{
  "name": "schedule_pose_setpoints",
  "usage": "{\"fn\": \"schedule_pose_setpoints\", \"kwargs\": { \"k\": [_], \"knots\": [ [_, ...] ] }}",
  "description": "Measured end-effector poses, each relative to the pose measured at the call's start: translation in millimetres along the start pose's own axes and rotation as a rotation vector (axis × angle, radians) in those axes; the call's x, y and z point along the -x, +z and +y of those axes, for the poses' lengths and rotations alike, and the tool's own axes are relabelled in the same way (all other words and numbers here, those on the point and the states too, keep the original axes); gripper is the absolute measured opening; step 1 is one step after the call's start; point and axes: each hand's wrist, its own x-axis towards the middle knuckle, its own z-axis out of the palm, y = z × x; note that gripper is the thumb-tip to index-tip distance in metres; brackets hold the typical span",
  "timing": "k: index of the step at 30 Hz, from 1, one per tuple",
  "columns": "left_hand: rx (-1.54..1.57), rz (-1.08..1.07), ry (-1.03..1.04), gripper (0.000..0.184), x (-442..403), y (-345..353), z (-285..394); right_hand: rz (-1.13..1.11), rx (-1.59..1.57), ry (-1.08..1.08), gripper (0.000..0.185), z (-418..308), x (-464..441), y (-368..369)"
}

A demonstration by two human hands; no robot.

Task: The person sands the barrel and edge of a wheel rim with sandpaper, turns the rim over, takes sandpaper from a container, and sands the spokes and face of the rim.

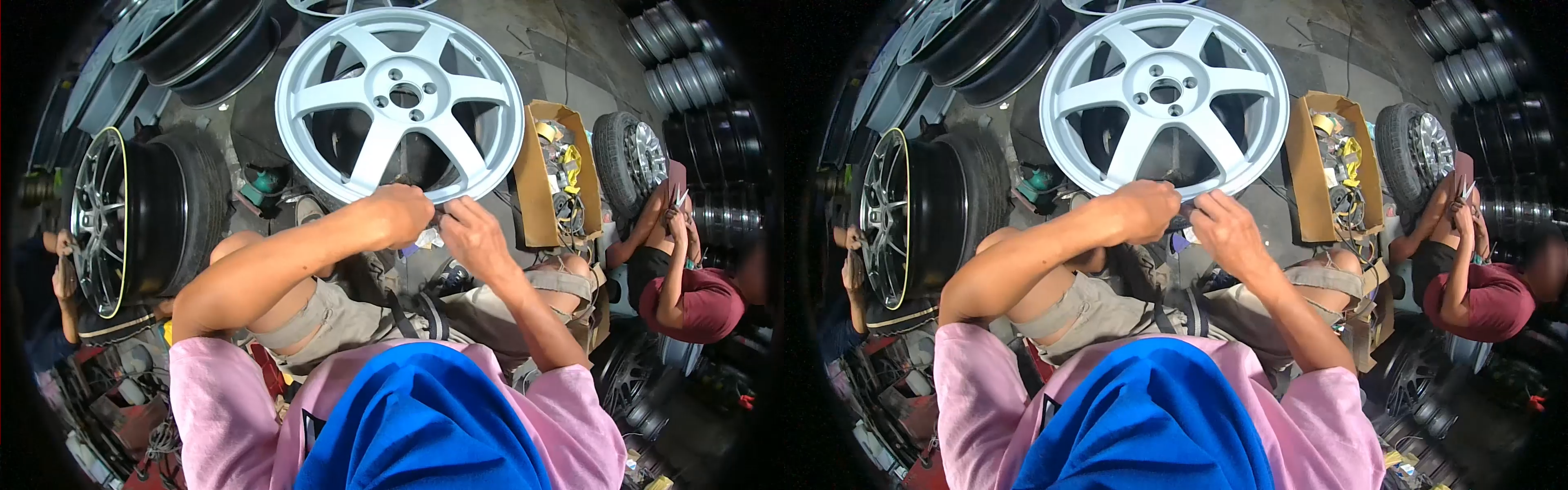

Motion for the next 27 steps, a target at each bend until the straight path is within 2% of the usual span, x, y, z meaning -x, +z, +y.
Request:
{"fn": "schedule_pose_setpoints", "kwargs": {
  "k": [3, 4, 7, 8, 10, 12, 13, 14, 16, 18, 19, 21, 24, 27],
  "knots": [
    [0.015, 0.055, 0.006, 0.021, 6, 2, -1, 0.045, -0.022, -0.041, 0.028, 38, 4, -24],
    [0.01, 0.07, 0.028, 0.022, 8, 2, -3, 0.081, 0.086, -0.06, 0.028, 62, 8, -29],
    [0.064, -0.018, -0.024, 0.023, 25, -27, -2, 0.0, 0.167, -0.003, 0.029, 93, -4, -52],
    [0.089, -0.045, -0.066, 0.025, 27, -30, -5, -0.029, 0.116, -0.026, 0.021, 96, -9, -50],
    [0.098, -0.036, -0.069, 0.028, 29, -33, -23, -0.061, 0.06, -0.051, 0.018, 94, -15, -46],
    [0.178, 0.092, -0.012, 0.031, 35, -34, -48, -0.101, -0.066, -0.186, 0.02, 88, -18, -40],
    [0.166, 0.119, -0.043, 0.032, 43, -41, -52, -0.094, -0.042, -0.093, 0.02, 101, -21, -43],
    [0.154, 0.153, -0.074, 0.033, 51, -51, -55, -0.27, 0.175, -0.068, 0.017, 117, -27, -53],
    [0.155, 0.319, -0.094, 0.032, 64, -50, -71, -0.342, 0.244, -0.068, 0.017, 105, -43, -70],
    [0.248, 0.283, -0.167, 0.031, 73, -58, -84, -0.292, 0.062, -0.148, 0.017, 100, -34, -38],
    [0.252, 0.288, -0.169, 0.031, 76, -58, -90, -0.125, -0.044, -0.208, 0.018, 76, -35, -29],
    [0.21, 0.343, -0.196, 0.031, 78, -57, -99, -0.218, -0.082, -0.02, 0.018, 16, -52, 1],
    [0.213, 0.328, -0.148, 0.031, 69, -58, -103, -0.009, -0.211, 0.051, 0.015, -43, -90, 41],
    [0.26, 0.277, -0.165, 0.031, 67, -60, -92, 0.055, -0.207, 0.031, 0.019, -59, -84, 43]
  ]
}}
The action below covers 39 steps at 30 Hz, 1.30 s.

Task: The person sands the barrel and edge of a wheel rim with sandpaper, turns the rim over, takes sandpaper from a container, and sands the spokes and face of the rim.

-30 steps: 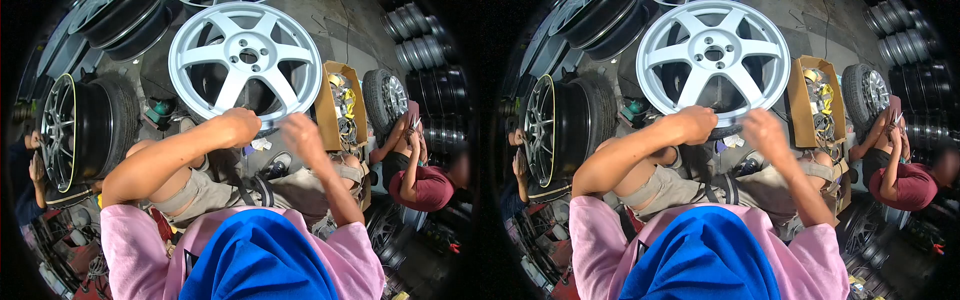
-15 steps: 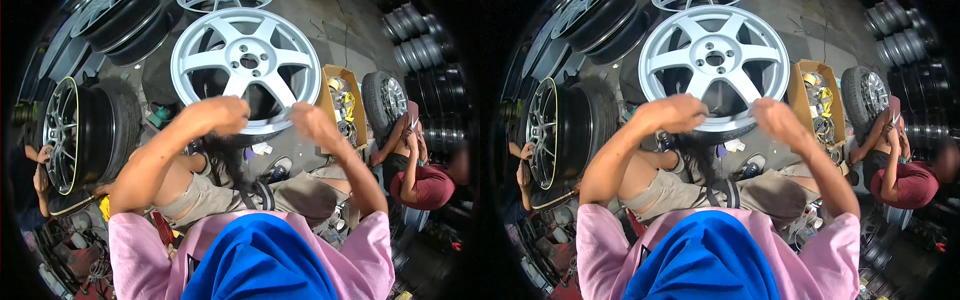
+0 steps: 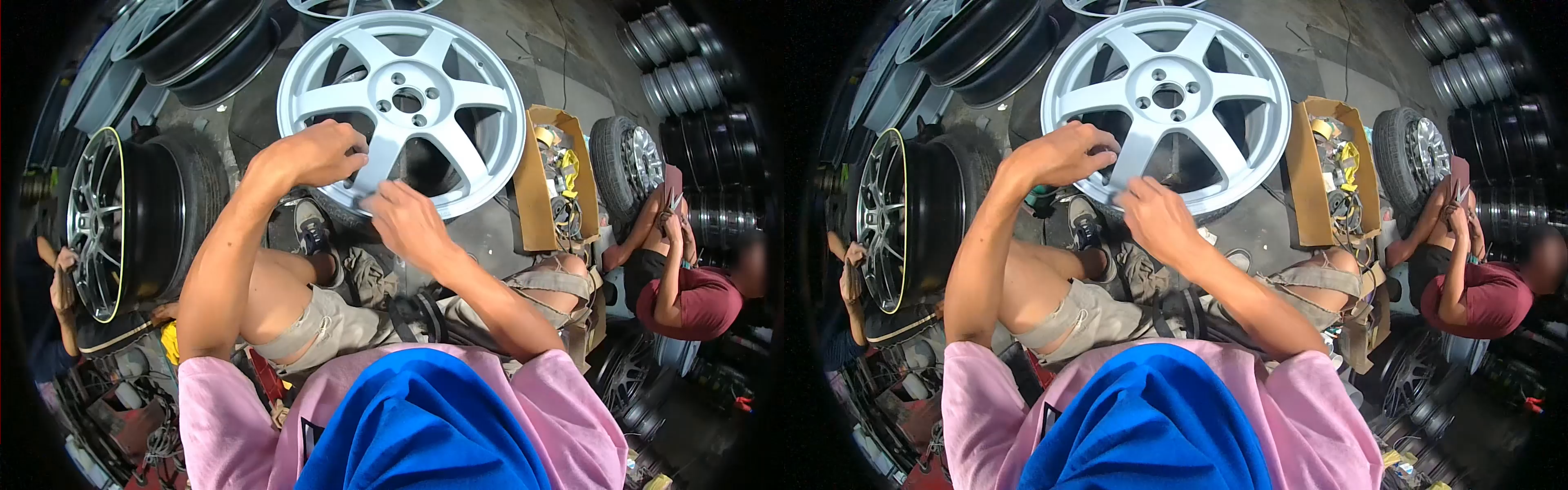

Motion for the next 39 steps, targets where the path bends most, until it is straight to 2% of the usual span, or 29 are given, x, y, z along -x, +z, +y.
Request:
{"fn": "schedule_pose_setpoints", "kwargs": {
  "k": [2, 4, 6, 7, 8, 9, 10, 14, 19, 21, 22, 25, 27, 30, 32, 35, 36, 39],
  "knots": [
    [0.019, 0.004, 0.018, 0.031, 4, -1, -3, 0.05, 0.042, -0.183, 0.025, 10, 32, -19],
    [0.038, 0.004, 0.035, 0.031, 7, -1, -6, -0.067, 0.185, -0.189, 0.025, 46, 71, -50],
    [0.074, -0.011, -0.082, 0.031, 6, -4, -9, -0.132, 0.273, -0.176, 0.03, 87, 86, -91],
    [0.066, -0.014, -0.077, 0.031, 4, -4, -10, -0.012, 0.431, -0.275, 0.027, 124, 94, -102],
    [0.064, -0.013, -0.092, 0.031, 0, -3, -12, -0.069, 0.491, -0.225, 0.025, 137, 85, -124],
    [0.062, -0.014, -0.106, 0.032, -3, 0, -13, -0.188, 0.399, -0.058, 0.024, 159, 75, -138],
    [-0.019, 0.028, 0.006, 0.032, -4, 0, -14, -0.234, 0.433, -0.03, 0.022, 159, 59, -151],
    [-0.014, 0.035, -0.02, 0.032, -6, 2, -8, -0.166, 0.371, -0.203, 0.019, 152, 69, -132],
    [-0.004, 0.048, -0.005, 0.032, -14, 1, -13, -0.175, 0.239, -0.079, 0.018, 67, 65, -82],
    [-0.033, 0.04, 0.013, 0.032, -18, 1, -11, -0.13, 0.222, -0.165, 0.012, 45, 51, -56],
    [-0.055, 0.041, 0.025, 0.032, -18, 2, -10, -0.145, 0.19, -0.136, 0.009, 34, 45, -55],
    [-0.035, 0.063, 0.019, 0.032, -9, 1, -5, -0.086, 0.326, -0.211, 0.012, 60, 47, -62],
    [-0.016, 0.049, 0.026, 0.032, -4, -1, -6, -0.178, 0.306, -0.158, 0.012, 67, 49, -72],
    [-0.016, 0.01, -0.01, 0.032, -8, 0, -11, -0.168, 0.268, -0.232, 0.013, 59, 44, -63],
    [-0.101, 0.108, 0.076, 0.032, -8, 3, -14, -0.165, 0.249, -0.243, 0.013, 45, 39, -51],
    [-0.078, 0.112, 0.049, 0.033, -1, 6, -9, -0.162, 0.254, -0.249, 0.017, 53, 44, -53],
    [-0.021, 0.004, -0.061, 0.033, 5, -5, 6, -0.175, 0.282, -0.223, 0.018, 57, 46, -63],
    [-0.028, 0.017, 0.012, 0.033, -2, 4, -13, -0.156, 0.311, -0.224, 0.018, 55, 47, -60]
  ]
}}
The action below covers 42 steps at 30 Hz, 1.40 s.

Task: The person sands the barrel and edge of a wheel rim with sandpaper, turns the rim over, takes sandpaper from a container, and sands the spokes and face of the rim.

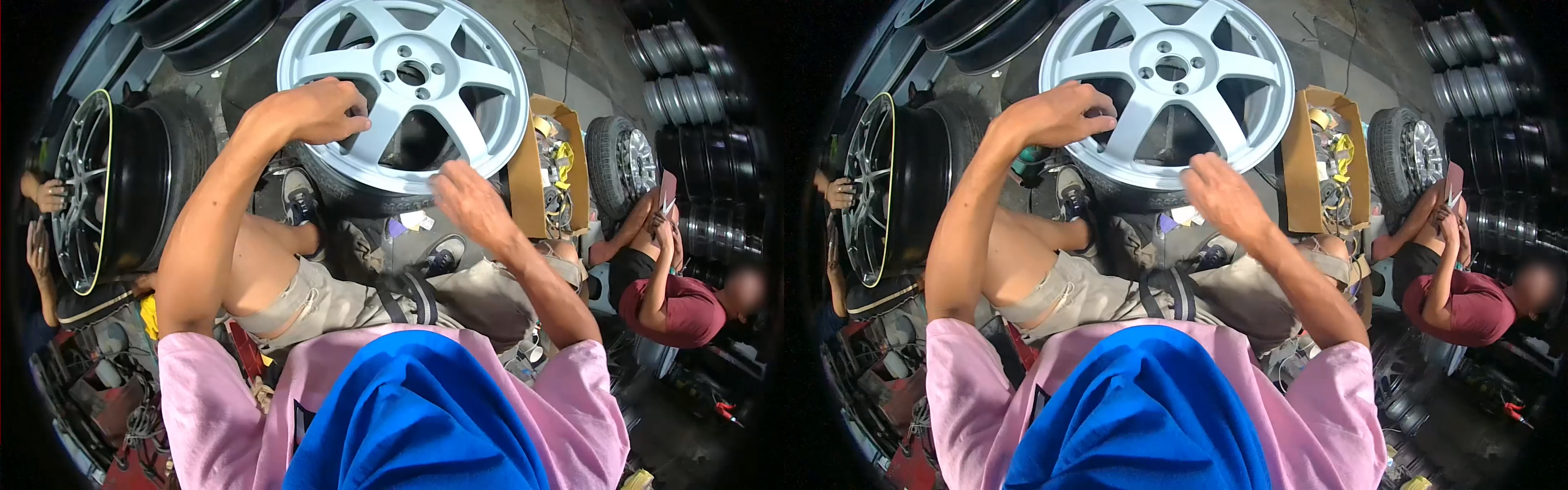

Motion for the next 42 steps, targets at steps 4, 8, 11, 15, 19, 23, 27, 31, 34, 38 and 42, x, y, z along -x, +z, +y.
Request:
{"fn": "schedule_pose_setpoints", "kwargs": {
  "k": [4, 8, 11, 15, 19, 23, 27, 31, 34, 38, 42],
  "knots": [
    [-0.042, 0.083, -0.024, 0.033, -3, 3, 8, 0.113, -0.106, -0.017, 0.014, -31, -31, 24],
    [0.001, -0.004, -0.087, 0.033, 3, 3, 11, -0.044, -0.118, 0.06, 0.016, -12, -12, -3],
    [0.017, -0.008, -0.04, 0.032, 5, 1, 0, -0.14, -0.154, 0.094, 0.015, 5, 4, -17],
    [-0.047, 0.05, -0.013, 0.033, 0, 1, 0, -0.052, -0.21, 0.077, 0.015, -27, -29, 5],
    [-0.022, 0.024, -0.027, 0.034, 2, 5, 8, -0.196, -0.265, 0.1, 0.019, 1, -29, -9],
    [0.005, -0.01, -0.031, 0.035, 9, -5, 6, -0.342, -0.235, 0.105, 0.024, 50, -7, -24],
    [-0.016, 0.004, -0.013, 0.036, 0, -4, 0, -0.286, -0.357, 0.17, 0.019, 2, -41, 2],
    [0.024, -0.018, -0.004, 0.035, -4, -1, 10, -0.136, -0.307, 0.122, 0.019, -28, -63, 11],
    [0.038, 0.015, 0.088, 0.034, -1, -1, -5, -0.249, -0.328, 0.101, 0.017, 10, -25, -15],
    [0.143, 0.086, 0.041, 0.032, 8, -9, -33, -0.304, 0.002, 0.1, 0.014, 143, 31, -56],
    [0.185, 0.203, -0.046, 0.032, 10, -19, -54, 0.089, 0.253, 0.228, 0.022, 203, 37, -91]
  ]
}}
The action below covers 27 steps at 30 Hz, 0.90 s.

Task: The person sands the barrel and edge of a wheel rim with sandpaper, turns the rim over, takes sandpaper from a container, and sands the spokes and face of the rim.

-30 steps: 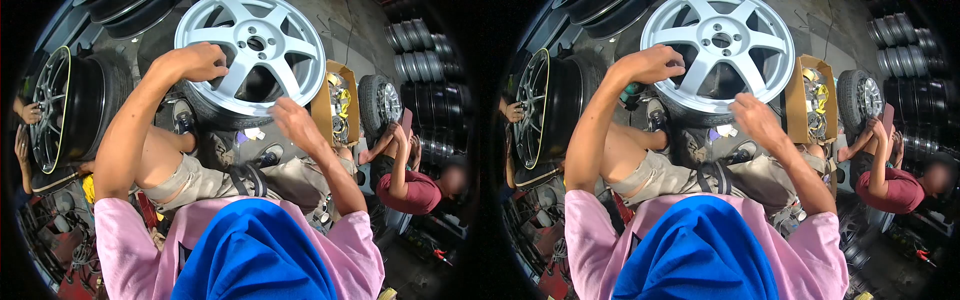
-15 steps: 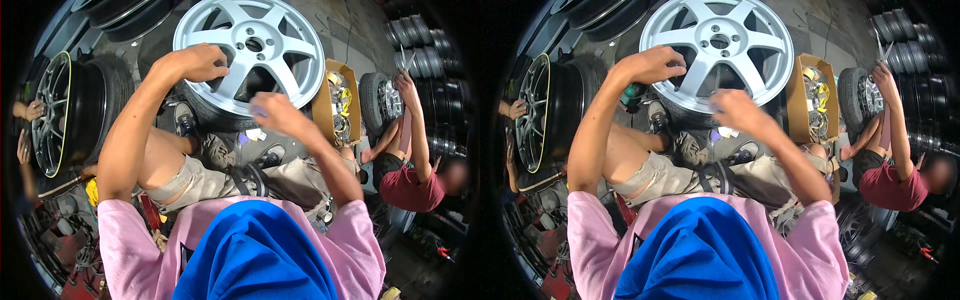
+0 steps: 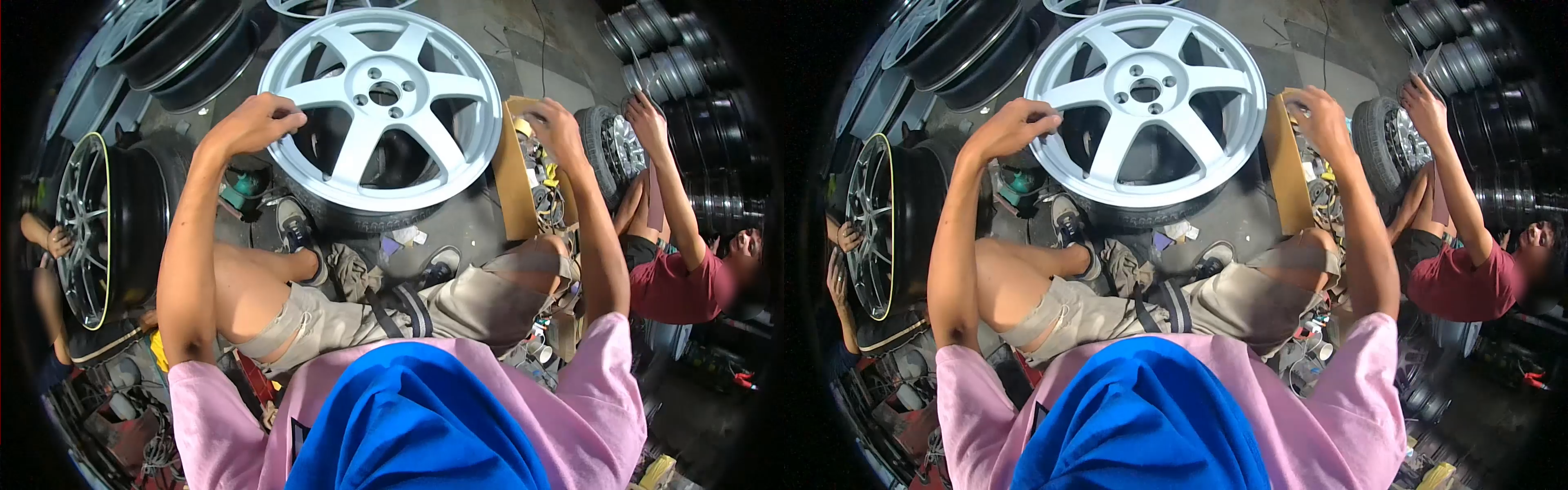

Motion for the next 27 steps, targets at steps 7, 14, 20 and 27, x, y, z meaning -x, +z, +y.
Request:
{"fn": "schedule_pose_setpoints", "kwargs": {
  "k": [7, 14, 20, 27],
  "knots": [
    [0.183, 0.252, -0.336, 0.038, 5, -2, -70, 0.25, -0.717, 0.677, 0.027, -26, -12, 32],
    [0.425, -0.01, -0.604, 0.056, 21, 21, -66, 0.402, -0.415, 0.477, 0.032, -9, -60, 67],
    [0.507, 0.11, -0.655, 0.056, 21, 48, -14, 0.369, -0.355, 0.269, 0.028, -34, -105, 107],
    [0.484, 0.28, -0.707, 0.047, 9, 68, -39, 0.259, -0.401, 0.307, 0.027, -23, -104, 133]
  ]
}}
